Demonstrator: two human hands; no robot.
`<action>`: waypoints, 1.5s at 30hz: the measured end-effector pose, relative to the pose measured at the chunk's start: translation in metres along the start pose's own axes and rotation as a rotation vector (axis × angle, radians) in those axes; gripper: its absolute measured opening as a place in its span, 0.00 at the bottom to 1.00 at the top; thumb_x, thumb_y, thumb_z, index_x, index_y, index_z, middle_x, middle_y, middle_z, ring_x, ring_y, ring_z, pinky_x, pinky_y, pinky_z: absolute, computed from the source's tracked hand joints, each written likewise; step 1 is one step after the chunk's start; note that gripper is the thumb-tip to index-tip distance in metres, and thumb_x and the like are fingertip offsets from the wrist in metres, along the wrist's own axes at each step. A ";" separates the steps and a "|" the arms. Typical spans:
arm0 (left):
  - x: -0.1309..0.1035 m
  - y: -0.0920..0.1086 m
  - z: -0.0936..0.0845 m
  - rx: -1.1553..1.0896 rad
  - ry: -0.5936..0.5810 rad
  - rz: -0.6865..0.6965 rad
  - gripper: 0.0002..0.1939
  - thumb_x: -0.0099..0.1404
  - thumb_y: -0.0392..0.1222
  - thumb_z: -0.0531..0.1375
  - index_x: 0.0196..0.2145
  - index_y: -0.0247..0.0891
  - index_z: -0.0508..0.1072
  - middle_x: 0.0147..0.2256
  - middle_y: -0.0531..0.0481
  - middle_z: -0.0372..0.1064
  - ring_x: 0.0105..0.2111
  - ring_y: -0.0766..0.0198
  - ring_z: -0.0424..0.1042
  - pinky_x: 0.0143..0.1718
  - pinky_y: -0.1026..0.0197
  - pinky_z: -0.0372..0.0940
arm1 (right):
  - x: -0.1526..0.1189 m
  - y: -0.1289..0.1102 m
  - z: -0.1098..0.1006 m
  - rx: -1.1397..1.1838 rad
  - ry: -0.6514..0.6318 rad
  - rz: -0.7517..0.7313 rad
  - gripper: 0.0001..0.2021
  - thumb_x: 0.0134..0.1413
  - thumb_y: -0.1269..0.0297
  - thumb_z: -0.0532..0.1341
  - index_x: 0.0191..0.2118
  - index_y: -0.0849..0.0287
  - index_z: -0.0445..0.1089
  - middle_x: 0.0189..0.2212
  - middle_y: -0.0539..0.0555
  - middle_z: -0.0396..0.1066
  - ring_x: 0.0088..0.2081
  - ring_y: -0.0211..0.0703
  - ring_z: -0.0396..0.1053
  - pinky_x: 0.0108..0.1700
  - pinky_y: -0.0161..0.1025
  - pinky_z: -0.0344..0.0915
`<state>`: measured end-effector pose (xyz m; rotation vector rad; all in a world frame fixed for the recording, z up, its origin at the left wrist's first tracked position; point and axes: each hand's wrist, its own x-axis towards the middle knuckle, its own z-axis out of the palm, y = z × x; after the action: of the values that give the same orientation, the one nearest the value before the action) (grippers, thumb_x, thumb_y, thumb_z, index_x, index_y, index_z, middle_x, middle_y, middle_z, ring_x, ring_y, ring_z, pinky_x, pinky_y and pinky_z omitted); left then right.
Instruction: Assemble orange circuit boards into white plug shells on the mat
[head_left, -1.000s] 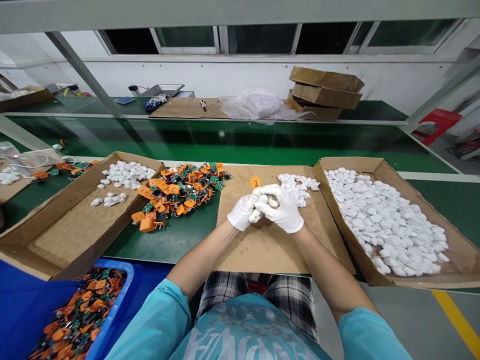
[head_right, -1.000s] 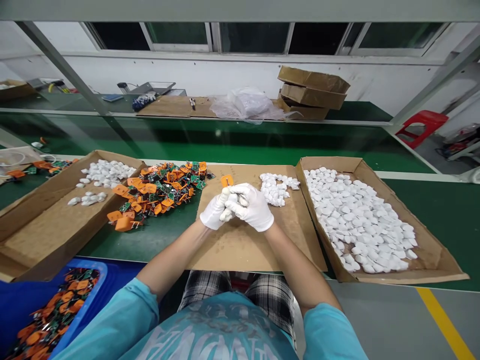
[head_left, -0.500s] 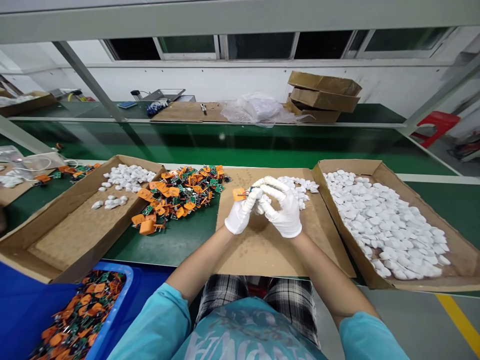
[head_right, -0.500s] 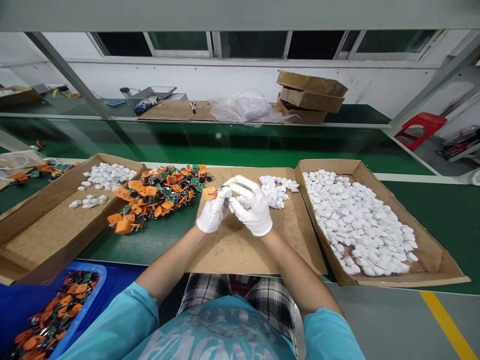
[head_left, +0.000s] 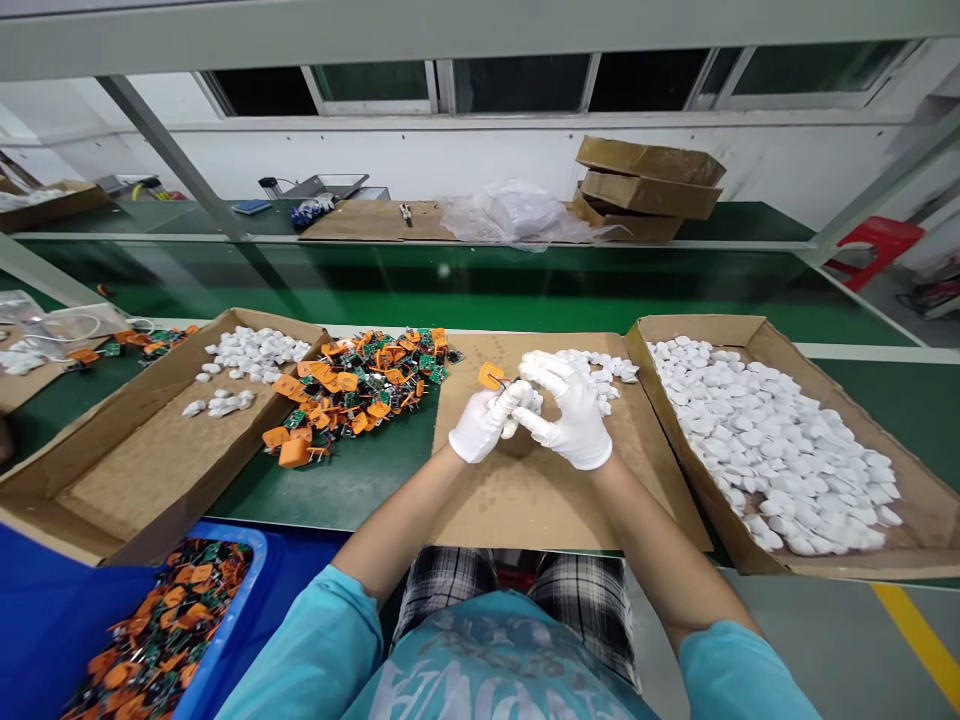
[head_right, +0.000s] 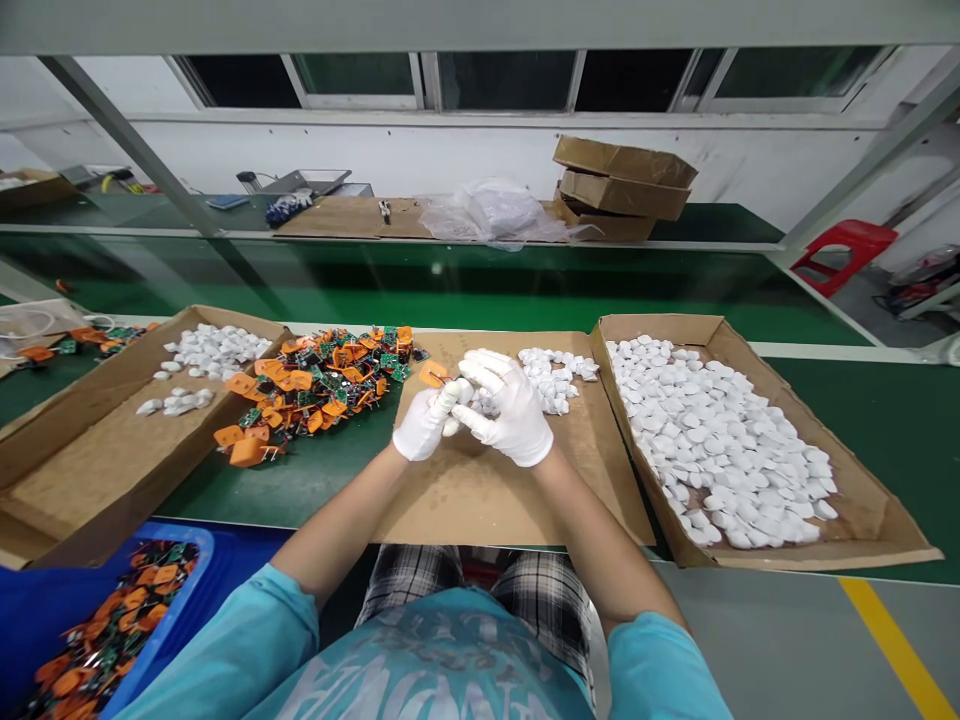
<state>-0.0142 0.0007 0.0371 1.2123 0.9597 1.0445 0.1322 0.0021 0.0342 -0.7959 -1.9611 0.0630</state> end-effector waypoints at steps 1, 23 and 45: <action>0.001 -0.002 0.000 -0.022 -0.032 -0.020 0.36 0.41 0.77 0.58 0.13 0.38 0.57 0.10 0.57 0.50 0.13 0.74 0.50 0.17 0.64 0.47 | -0.001 0.001 0.001 0.026 -0.025 -0.001 0.17 0.57 0.59 0.61 0.53 0.50 0.67 0.48 0.57 0.71 0.51 0.54 0.69 0.52 0.56 0.69; 0.002 -0.009 0.008 -0.022 -0.118 -0.058 0.37 0.43 0.82 0.50 0.14 0.40 0.57 0.09 0.58 0.48 0.11 0.73 0.47 0.15 0.63 0.42 | 0.001 -0.011 0.019 0.729 0.028 0.509 0.19 0.56 0.44 0.59 0.29 0.56 0.63 0.27 0.50 0.67 0.22 0.35 0.63 0.22 0.35 0.63; 0.009 -0.018 -0.002 -0.158 -0.179 0.069 0.32 0.55 0.74 0.51 0.20 0.38 0.60 0.15 0.58 0.50 0.17 0.72 0.51 0.20 0.65 0.49 | -0.008 0.008 0.009 -0.049 0.101 0.104 0.14 0.55 0.58 0.63 0.47 0.51 0.69 0.47 0.57 0.68 0.48 0.52 0.70 0.49 0.52 0.71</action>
<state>-0.0122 0.0086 0.0188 1.1920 0.6886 1.0271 0.1308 0.0066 0.0206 -0.9158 -1.8316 0.0363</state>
